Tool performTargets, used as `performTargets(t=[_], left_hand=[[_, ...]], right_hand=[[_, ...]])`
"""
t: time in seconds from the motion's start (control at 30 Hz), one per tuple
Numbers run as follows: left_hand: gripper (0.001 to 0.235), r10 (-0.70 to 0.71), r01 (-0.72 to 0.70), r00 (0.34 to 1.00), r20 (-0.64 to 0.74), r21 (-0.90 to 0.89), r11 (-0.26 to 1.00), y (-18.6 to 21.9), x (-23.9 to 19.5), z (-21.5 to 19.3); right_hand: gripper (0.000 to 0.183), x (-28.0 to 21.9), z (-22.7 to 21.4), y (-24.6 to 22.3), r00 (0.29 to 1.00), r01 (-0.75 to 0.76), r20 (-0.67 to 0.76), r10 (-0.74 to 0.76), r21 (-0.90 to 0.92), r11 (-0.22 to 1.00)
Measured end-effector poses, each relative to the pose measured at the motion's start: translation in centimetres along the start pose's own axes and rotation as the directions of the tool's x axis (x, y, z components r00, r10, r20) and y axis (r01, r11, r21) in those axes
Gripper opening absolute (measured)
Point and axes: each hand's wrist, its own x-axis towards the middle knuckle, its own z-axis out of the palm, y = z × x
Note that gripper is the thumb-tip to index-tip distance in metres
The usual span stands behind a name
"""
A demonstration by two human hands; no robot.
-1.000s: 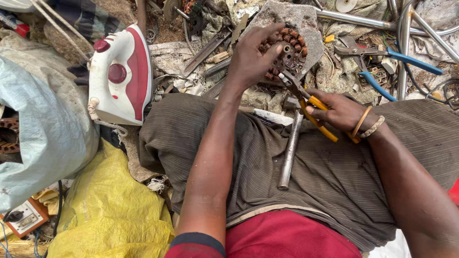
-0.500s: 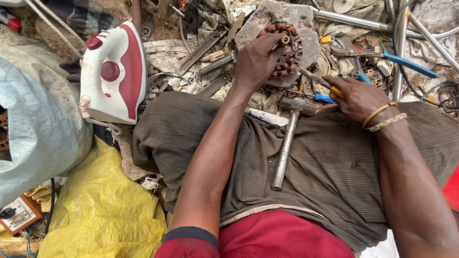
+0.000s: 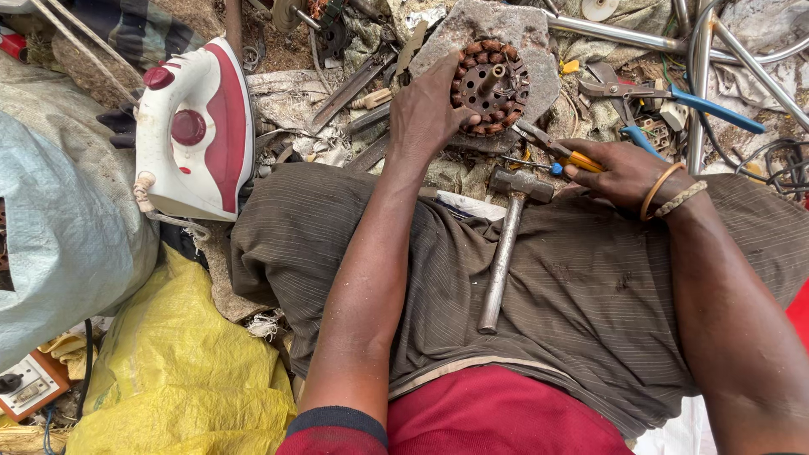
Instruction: The person uses pliers to pull copper wire coils out of a motor stator. They repeatedly grip and extract individual coils from the stator slots.
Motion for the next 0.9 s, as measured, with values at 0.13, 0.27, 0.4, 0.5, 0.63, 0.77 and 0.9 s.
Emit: performTargets(t=[0.13, 0.27, 0.4, 0.5, 0.63, 0.77, 0.9], left_hand=[[0.091, -0.044, 0.045, 0.999, 0.030, -0.019, 0.999, 0.8, -0.2, -1.3], [0.092, -0.156, 0.160, 0.973, 0.171, -0.007, 0.987, 1.0, -0.6, -1.3], [0.096, 0.006, -0.008, 0.997, -0.075, -0.025, 1.000, 0.5, -0.6, -0.2], [0.096, -0.007, 0.005, 0.997, -0.076, -0.028, 1.000, 0.2, -0.8, 0.3], [0.097, -0.024, 0.023, 0.998, -0.063, -0.007, 1.000, 1.0, -1.8, 0.4], [0.101, -0.012, 0.015, 0.997, -0.078, 0.040, 0.999, 1.3, -2.3, -0.5], [0.099, -0.099, 0.100, 0.995, -0.012, 0.072, 0.992, 1.3, -2.3, -0.3]], right_hand=[[0.064, -0.4, -0.4, -0.2, 1.000, -0.015, -0.003, 0.015, 0.038, 0.999], [0.066, -0.2, 0.0, 0.0, 0.994, -0.110, 0.020, 0.109, 0.071, 0.991], [0.065, 0.4, 0.1, -0.2, 0.986, 0.130, -0.090, -0.137, -0.084, 0.988], [0.063, 0.4, -0.2, -1.4, 0.996, 0.037, -0.071, -0.047, -0.145, 0.989], [0.059, -0.2, 0.2, -2.8, 0.995, -0.073, -0.090, 0.051, -0.265, 0.961], [0.052, 1.1, 0.7, -2.3, 0.993, -0.113, -0.066, 0.100, -0.249, 0.962], [0.050, 3.0, 1.3, -0.1, 0.996, 0.085, -0.053, -0.076, 0.189, 0.978]])
